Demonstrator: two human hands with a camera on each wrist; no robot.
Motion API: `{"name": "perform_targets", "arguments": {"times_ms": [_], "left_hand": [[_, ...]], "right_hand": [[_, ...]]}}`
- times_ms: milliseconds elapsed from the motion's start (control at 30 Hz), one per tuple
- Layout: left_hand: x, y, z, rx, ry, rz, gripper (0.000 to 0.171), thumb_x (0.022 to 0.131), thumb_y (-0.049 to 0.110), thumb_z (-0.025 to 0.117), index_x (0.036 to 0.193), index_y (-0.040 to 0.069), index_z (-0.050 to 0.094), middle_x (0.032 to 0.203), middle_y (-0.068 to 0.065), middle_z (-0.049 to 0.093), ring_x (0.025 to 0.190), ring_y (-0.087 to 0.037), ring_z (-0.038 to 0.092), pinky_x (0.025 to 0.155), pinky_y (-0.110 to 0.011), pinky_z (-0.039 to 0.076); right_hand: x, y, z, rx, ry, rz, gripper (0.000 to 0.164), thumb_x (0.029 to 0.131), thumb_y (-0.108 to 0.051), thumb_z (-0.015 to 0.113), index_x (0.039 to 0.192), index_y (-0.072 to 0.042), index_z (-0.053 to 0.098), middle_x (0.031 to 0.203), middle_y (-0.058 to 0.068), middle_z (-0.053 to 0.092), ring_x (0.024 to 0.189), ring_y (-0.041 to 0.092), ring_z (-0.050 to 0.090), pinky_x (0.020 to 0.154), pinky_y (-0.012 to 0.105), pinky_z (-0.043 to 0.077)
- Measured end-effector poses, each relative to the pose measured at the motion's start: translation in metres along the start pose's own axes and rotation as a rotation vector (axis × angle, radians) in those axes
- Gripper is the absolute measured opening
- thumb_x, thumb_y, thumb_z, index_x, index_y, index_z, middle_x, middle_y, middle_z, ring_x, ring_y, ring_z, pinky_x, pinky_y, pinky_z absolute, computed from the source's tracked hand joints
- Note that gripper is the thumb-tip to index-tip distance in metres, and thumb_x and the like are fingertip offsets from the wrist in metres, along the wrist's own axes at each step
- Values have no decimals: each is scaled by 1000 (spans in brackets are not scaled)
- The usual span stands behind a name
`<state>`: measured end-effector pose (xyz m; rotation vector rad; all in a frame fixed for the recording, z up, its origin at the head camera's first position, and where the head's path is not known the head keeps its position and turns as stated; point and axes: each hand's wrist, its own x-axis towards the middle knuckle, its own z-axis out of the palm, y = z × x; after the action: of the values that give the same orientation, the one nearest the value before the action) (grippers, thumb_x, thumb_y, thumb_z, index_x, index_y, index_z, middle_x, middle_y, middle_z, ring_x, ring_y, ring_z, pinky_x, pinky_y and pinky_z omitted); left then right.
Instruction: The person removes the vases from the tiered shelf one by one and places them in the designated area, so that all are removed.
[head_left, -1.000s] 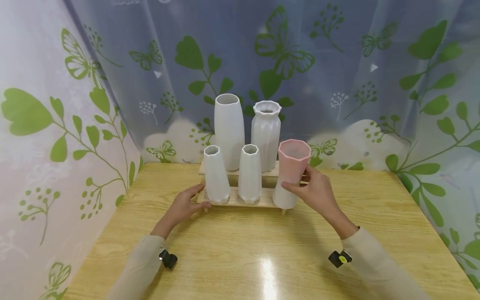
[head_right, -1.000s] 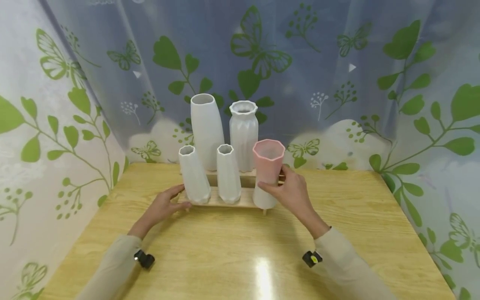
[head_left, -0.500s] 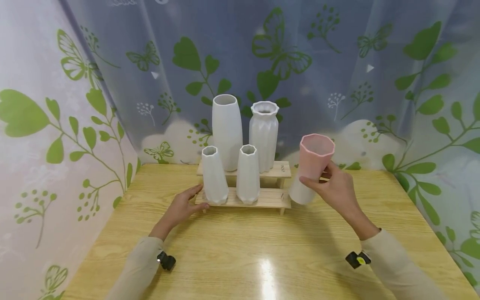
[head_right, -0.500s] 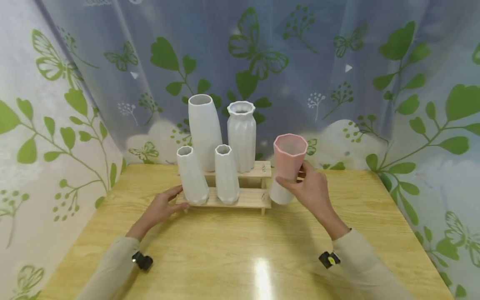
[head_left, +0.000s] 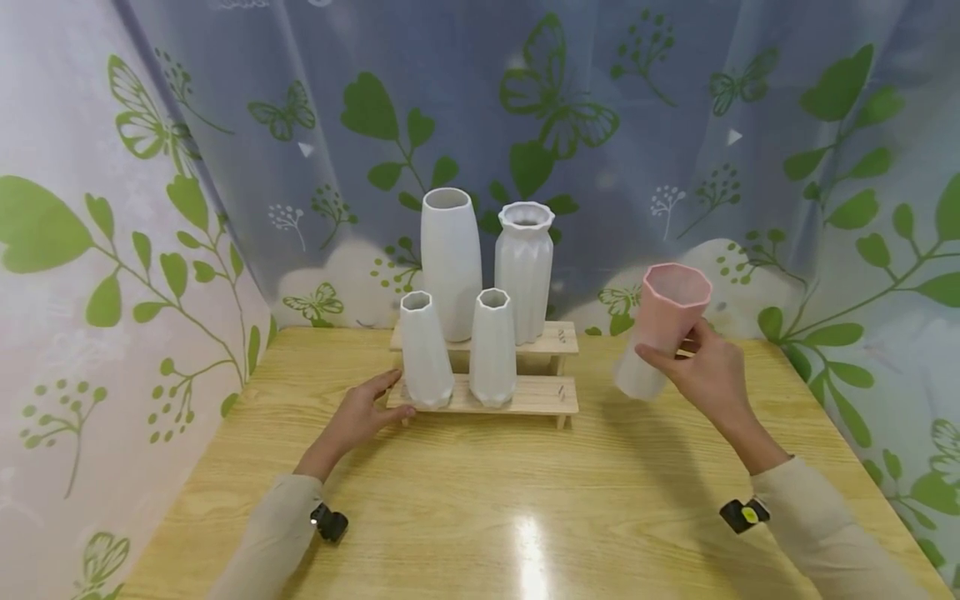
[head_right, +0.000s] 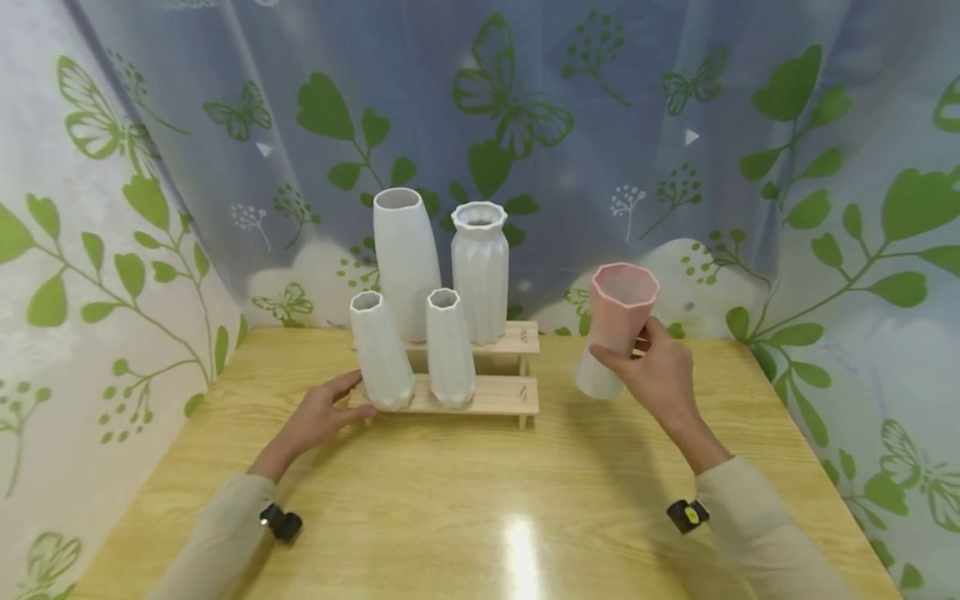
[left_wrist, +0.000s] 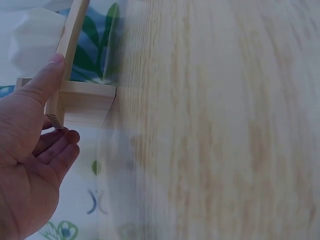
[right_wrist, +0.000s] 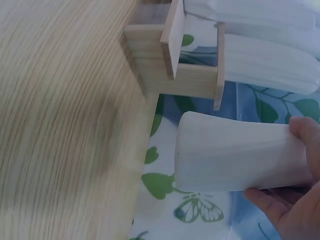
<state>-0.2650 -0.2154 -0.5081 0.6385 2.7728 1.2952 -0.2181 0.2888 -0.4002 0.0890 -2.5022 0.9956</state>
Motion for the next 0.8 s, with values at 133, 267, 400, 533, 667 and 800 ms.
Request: {"name": "perform_targets", "arguments": {"times_ms": [133,267,400,533,667,800], "left_hand": [[-1,1,-1,1,-4,-9,83,89,34,80,153,-4,43,157,-25,41,144,-43,40,114,-55,44],[-1,1,-1,-8,-7,-4,83,89,35,80,153,-3,43,157,-24,41,145,-42,40,114,-55,44],[-1,1,-1,-12,-10,-4,84,89,36,80,153,-3,42,158,-24,40,145,-42,39,115,-55,43],[-1,0,-1,-12,-13,-14,83,90,34,80,153,-3,42,157,-24,41,145,-42,39,115,-55,43],[-1,0,-1,-12,-10,-15,82,90,32,81,153,-4,43,157,-24,41,145,-42,40,115,-55,43],[-1,1,-1,-10,-9,-7,83,89,34,81,153,-3,43,157,-24,41,145,-41,40,115,-54,43]], "right_hand": [[2,10,-6,-1,5,21,61,83,-43,86,123,-2,65,113,22,72,98,40,73,67,25,62],[5,21,-12,-4,4,28,61,84,-40,86,125,-2,65,115,22,72,100,41,72,64,4,46],[8,34,-19,-1,0,47,64,85,-39,86,130,-1,62,121,24,69,104,43,70,64,2,44],[11,50,-27,-30,9,73,63,85,-41,85,129,0,63,119,25,69,105,46,69,63,4,43],[15,63,-34,-56,18,95,63,85,-42,85,126,1,63,117,25,70,100,37,72,62,4,43],[19,74,-39,-43,17,124,65,86,-42,84,128,2,62,119,26,69,83,-5,64,60,4,45]]}}
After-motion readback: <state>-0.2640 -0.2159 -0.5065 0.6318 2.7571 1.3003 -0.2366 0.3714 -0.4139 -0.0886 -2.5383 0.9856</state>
